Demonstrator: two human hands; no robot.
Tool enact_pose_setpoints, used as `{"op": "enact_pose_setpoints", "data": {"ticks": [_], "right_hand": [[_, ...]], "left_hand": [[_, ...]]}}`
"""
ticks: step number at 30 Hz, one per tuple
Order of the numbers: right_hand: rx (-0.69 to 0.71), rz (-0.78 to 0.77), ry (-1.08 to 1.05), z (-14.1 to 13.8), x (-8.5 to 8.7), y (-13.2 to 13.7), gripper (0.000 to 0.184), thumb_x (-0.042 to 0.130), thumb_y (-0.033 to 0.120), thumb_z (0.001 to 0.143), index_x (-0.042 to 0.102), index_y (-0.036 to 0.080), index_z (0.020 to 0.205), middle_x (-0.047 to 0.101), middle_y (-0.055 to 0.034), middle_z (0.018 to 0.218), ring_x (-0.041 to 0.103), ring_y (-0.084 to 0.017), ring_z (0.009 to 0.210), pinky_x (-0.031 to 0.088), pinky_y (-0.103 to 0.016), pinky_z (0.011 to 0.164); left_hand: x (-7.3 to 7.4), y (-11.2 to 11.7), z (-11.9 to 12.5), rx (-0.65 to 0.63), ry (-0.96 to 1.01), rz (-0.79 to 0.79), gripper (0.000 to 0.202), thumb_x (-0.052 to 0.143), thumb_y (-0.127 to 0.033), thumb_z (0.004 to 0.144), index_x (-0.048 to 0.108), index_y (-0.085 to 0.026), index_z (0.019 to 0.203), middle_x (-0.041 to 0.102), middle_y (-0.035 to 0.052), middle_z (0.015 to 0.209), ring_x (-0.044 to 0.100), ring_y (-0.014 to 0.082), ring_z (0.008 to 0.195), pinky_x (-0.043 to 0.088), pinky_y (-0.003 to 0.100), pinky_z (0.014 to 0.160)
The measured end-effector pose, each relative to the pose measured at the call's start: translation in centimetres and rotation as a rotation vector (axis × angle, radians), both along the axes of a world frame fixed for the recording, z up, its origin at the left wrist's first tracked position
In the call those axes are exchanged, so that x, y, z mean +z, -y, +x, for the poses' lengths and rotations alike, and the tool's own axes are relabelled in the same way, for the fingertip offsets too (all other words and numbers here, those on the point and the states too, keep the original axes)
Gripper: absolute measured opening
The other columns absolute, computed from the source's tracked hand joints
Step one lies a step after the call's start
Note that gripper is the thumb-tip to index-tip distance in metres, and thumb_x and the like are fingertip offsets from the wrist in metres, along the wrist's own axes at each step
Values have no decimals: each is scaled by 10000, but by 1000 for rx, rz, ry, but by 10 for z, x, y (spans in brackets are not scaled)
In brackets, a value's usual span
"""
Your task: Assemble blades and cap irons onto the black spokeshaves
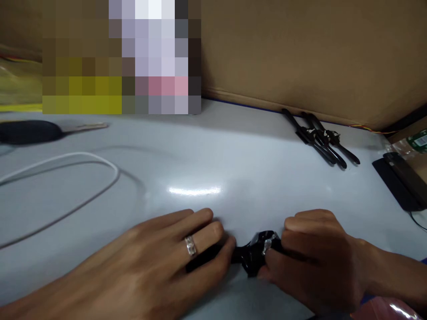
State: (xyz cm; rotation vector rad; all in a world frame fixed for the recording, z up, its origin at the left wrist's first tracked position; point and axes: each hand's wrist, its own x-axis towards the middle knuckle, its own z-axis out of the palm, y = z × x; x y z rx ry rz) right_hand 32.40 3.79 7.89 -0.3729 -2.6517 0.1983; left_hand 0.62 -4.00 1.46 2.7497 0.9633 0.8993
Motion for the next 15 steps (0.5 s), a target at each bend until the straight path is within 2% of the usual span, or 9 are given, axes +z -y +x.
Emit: {"op": "enact_pose_setpoints", "data": {"ticks": [4, 7, 9, 11, 13, 15], "right_hand": [[-53, 15, -46, -2, -1, -3, 512, 636, 173, 1300, 652, 238, 792, 414, 78, 716, 281, -154, 629, 259, -365, 595], [-49, -8, -19, -1, 0, -4, 529, 644, 120, 1242, 580, 252, 735, 421, 70, 713, 283, -160, 635, 263, -380, 590], [-25, -4, -13, 0, 0, -2, 544, 657, 151, 1244, 559, 262, 720, 420, 67, 709, 283, -166, 632, 274, -387, 591], [-43, 5, -31, 1, 0, 0, 554, 661, 217, 1283, 583, 265, 737, 423, 72, 702, 270, -166, 618, 298, -380, 596], [-80, 11, -38, 2, 4, -3, 515, 643, 224, 1313, 664, 256, 799, 479, 70, 701, 327, -155, 605, 343, -360, 600], [-109, -5, -58, 3, 11, -10, 426, 619, 188, 1326, 756, 239, 926, 608, 48, 740, 487, -153, 638, 429, -337, 633]], "left_hand": [[-3, 2, 1, 20, -27, 27, 543, 418, 10, 1228, 805, -222, 1530, 851, 21, 1316, 840, 213, 1185, 749, 416, 1167], [0, 1, 3, 28, -25, 25, 574, 402, 49, 1184, 803, -225, 1490, 851, 22, 1256, 826, 207, 1119, 745, 380, 1084], [3, 1, 4, 24, -24, 23, 582, 398, 66, 1166, 804, -228, 1461, 848, 31, 1228, 822, 211, 1082, 731, 368, 1019], [4, 1, 4, 15, -25, 32, 598, 399, 73, 1157, 801, -229, 1479, 848, 40, 1242, 830, 222, 1103, 729, 388, 1041], [4, 1, 3, 35, -16, 43, 586, 412, 59, 1161, 797, -235, 1491, 845, 46, 1242, 826, 234, 1118, 734, 418, 1071], [2, 3, 2, 63, -12, 44, 502, 467, 17, 1189, 803, -242, 1456, 828, 51, 1187, 802, 241, 1072, 735, 421, 1029]]}}
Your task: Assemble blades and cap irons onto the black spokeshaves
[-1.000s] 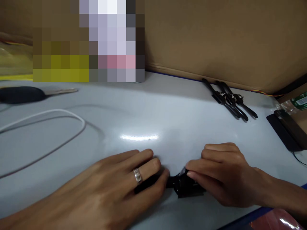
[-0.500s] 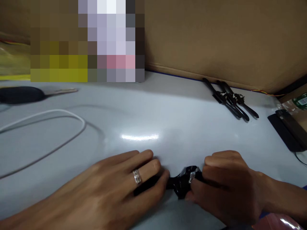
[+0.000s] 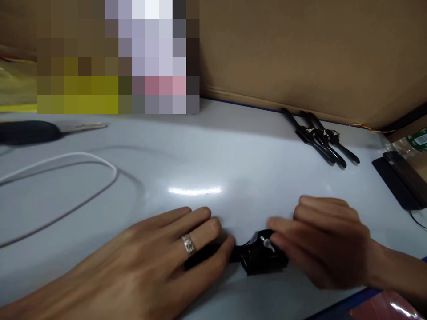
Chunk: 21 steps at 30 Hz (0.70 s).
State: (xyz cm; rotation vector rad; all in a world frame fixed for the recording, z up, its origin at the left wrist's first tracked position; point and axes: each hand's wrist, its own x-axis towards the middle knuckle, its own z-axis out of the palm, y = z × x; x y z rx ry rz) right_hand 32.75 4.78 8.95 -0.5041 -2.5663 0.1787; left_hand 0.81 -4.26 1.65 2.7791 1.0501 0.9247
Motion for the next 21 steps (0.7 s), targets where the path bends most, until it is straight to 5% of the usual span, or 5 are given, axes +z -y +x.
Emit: {"op": "enact_pose_setpoints", "data": {"ticks": [3, 6, 12, 21], "right_hand": [[-20, -155, -99, 3, 7, -13, 239, 613, 164, 1329, 817, 216, 1215, 835, -10, 930, 746, -181, 816, 592, -326, 750], [1, -373, -138, 4, 6, -18, 188, 628, 148, 1323, 787, 227, 1386, 936, -43, 1119, 861, -194, 956, 683, -328, 813], [84, -488, -151, 1, -4, -14, 156, 635, 166, 1321, 775, 195, 1382, 914, -47, 1083, 838, -188, 919, 708, -311, 832], [98, -424, -198, 3, -6, -12, 187, 657, 120, 1279, 780, 216, 1383, 920, -42, 1094, 834, -190, 921, 719, -318, 832]], "left_hand": [[0, 1, 0, 25, 12, -14, 383, 563, -37, 1206, 810, -238, 1419, 811, 69, 1163, 763, 249, 984, 699, 407, 896], [3, -2, 5, 61, 7, -16, 456, 558, -68, 1207, 798, -227, 1562, 794, 68, 1146, 749, 263, 943, 637, 412, 826], [9, -8, 12, 85, -17, -64, 695, 507, -68, 1179, 682, -276, 1819, 693, 12, 1039, 629, 219, 780, 480, 390, 686], [8, -4, 11, 110, -17, -81, 601, 472, -106, 1258, 689, -296, 1786, 680, 2, 1024, 623, 204, 769, 468, 380, 684]]}}
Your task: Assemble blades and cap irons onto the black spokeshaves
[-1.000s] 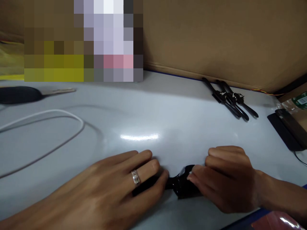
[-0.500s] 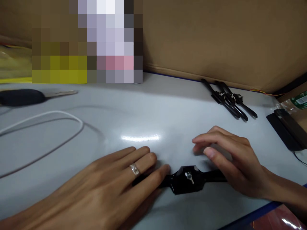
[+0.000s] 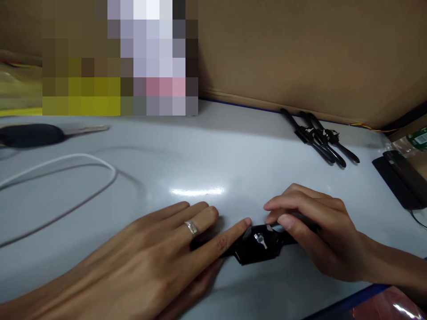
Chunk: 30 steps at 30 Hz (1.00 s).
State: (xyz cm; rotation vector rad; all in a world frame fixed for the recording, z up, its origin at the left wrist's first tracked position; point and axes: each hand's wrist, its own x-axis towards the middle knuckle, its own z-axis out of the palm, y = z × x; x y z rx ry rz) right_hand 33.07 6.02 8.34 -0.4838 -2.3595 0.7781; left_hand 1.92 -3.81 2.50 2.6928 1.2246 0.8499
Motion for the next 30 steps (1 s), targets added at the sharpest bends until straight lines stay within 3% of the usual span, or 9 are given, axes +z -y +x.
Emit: {"op": "enact_pose_setpoints", "data": {"ticks": [2, 5, 8, 11, 14, 17, 23, 30], "right_hand": [[16, 38, -29, 3, -1, 3, 250, 651, 87, 1262, 798, 202, 1428, 927, -39, 1115, 828, -188, 970, 732, -313, 864], [100, 79, 23, 7, 0, 7, 371, 650, 25, 1219, 802, 174, 1523, 965, -65, 1297, 865, -206, 1203, 761, -326, 1015], [148, 224, 128, 6, 4, 7, 406, 646, -32, 1168, 794, 163, 1492, 966, -78, 1346, 863, -233, 1287, 750, -386, 1130], [111, 305, 98, 4, 8, 7, 407, 658, -33, 1138, 793, 159, 1470, 933, -54, 1173, 841, -232, 1112, 734, -382, 981], [65, 152, 97, 5, 8, 11, 431, 649, -20, 1122, 805, 210, 1451, 871, -11, 1097, 815, -190, 987, 688, -322, 844], [41, 45, 20, 7, 7, 13, 377, 622, 1, 1180, 803, 237, 1411, 866, 10, 1082, 809, -154, 936, 682, -288, 858], [-67, 246, 83, 5, 5, 0, 293, 588, 39, 1194, 761, 225, 1339, 875, -23, 998, 796, -205, 898, 617, -353, 784], [-57, 259, 60, 4, 3, 5, 337, 582, 8, 1112, 733, 261, 1274, 832, 15, 943, 736, -173, 793, 578, -337, 751]], "left_hand": [[1, -2, 1, -13, 9, 25, 572, 471, -104, 1265, 702, -276, 1759, 671, -1, 1011, 627, 211, 777, 467, 386, 679], [1, -4, 2, -12, 6, 47, 600, 468, -59, 1217, 714, -282, 1716, 687, 6, 1021, 650, 236, 818, 506, 397, 706], [1, -4, 2, 16, -4, 48, 680, 504, -13, 1133, 729, -299, 1708, 708, 13, 1050, 684, 259, 853, 558, 412, 741], [1, -4, 1, -11, 8, 82, 671, 515, -22, 1146, 718, -270, 1735, 718, 23, 1065, 694, 256, 855, 582, 408, 748], [4, -4, 0, -36, 8, 77, 602, 495, -65, 1202, 710, -256, 1731, 685, 16, 1011, 672, 238, 822, 545, 374, 678], [7, -6, 0, -33, 16, 29, 556, 492, -84, 1212, 750, -278, 1665, 634, -4, 947, 605, 212, 745, 451, 361, 586], [7, -7, 0, -71, 37, 66, 476, 486, -23, 1234, 757, -210, 1577, 765, 36, 1095, 700, 225, 870, 534, 402, 683], [8, -7, 1, -62, 32, 89, 548, 479, 17, 1219, 756, -196, 1641, 767, 32, 1056, 726, 228, 885, 567, 382, 730]]}}
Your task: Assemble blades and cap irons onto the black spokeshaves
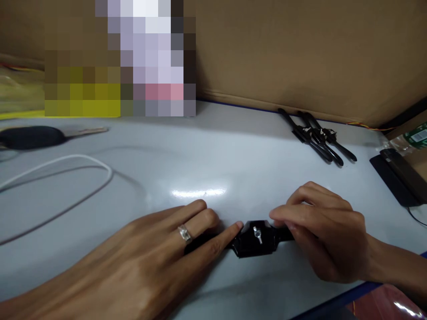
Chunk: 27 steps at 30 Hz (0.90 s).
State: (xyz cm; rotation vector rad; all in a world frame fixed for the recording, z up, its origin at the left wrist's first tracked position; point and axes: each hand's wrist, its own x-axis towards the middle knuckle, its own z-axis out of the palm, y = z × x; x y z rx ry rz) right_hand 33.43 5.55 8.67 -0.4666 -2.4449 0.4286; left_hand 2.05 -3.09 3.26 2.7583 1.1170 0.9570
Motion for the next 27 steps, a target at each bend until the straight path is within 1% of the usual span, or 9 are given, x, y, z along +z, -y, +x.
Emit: {"op": "enact_pose_setpoints", "data": {"ticks": [2, 5, 7, 9, 14, 16, 19, 24, 27], "right_hand": [[7, -7, 15, 0, -1, 1, 397, 573, -23, 1061, 740, 260, 1283, 780, 35, 877, 733, -177, 791, 575, -333, 756], [28, 22, 16, 0, -3, 0, 414, 570, -32, 1027, 749, 242, 1281, 725, 52, 814, 722, -179, 787, 566, -330, 758], [32, 35, 17, -1, -3, -1, 393, 572, -28, 1035, 754, 226, 1274, 733, 49, 819, 718, -174, 786, 563, -327, 755], [35, 30, 25, -1, -3, -2, 394, 573, -28, 1030, 761, 221, 1270, 745, 44, 824, 726, -175, 789, 572, -326, 754], [31, 34, 25, -2, -3, -2, 404, 574, -31, 1014, 781, 227, 1246, 741, 44, 804, 727, -184, 776, 586, -331, 750], [36, 32, 23, -1, -3, -2, 403, 574, -29, 1027, 782, 224, 1260, 728, 49, 799, 724, -180, 783, 582, -324, 761], [43, 6, 14, -1, -2, -1, 392, 582, -25, 1047, 776, 226, 1276, 711, 54, 805, 719, -174, 787, 578, -314, 776], [28, 3, 24, -1, -2, -1, 406, 582, -17, 1047, 781, 243, 1287, 753, 39, 841, 728, -185, 781, 595, -326, 750], [20, 12, 24, 0, -2, -2, 429, 574, -20, 1040, 779, 242, 1310, 814, 14, 914, 760, -191, 822, 599, -335, 747]], "left_hand": [[-1, 1, 0, -8, -12, 6, 549, 491, 18, 1215, 754, -191, 1650, 766, 28, 1048, 734, 223, 879, 584, 382, 731], [-3, 4, -1, 27, 13, -2, 565, 466, -29, 1231, 751, -242, 1670, 778, 25, 1052, 747, 214, 877, 600, 367, 718], [-4, 6, -2, 33, 13, 4, 584, 460, -34, 1221, 754, -244, 1680, 793, 38, 1068, 771, 221, 899, 625, 362, 732], [-3, 6, -3, 17, -5, 13, 601, 470, -7, 1204, 756, -223, 1687, 797, 46, 1078, 783, 229, 909, 640, 367, 751], [-3, 2, -5, -8, -17, 23, 606, 495, 40, 1206, 736, -182, 1716, 803, 45, 1104, 781, 234, 925, 635, 369, 781], [-4, 3, -6, -7, -23, 20, 616, 495, 19, 1214, 728, -190, 1745, 799, 43, 1106, 784, 240, 928, 641, 371, 780], [-5, 5, -7, 9, 1, -7, 637, 486, -21, 1228, 720, -241, 1778, 804, 43, 1123, 800, 234, 954, 656, 351, 797], [-5, 9, -6, 14, -16, 6, 680, 477, -7, 1185, 703, -239, 1783, 817, 54, 1078, 798, 238, 909, 656, 336, 745], [-7, 10, -8, 25, -1, -6, 686, 472, -50, 1199, 686, -263, 1815, 829, 59, 1118, 823, 254, 927, 696, 348, 783]]}}
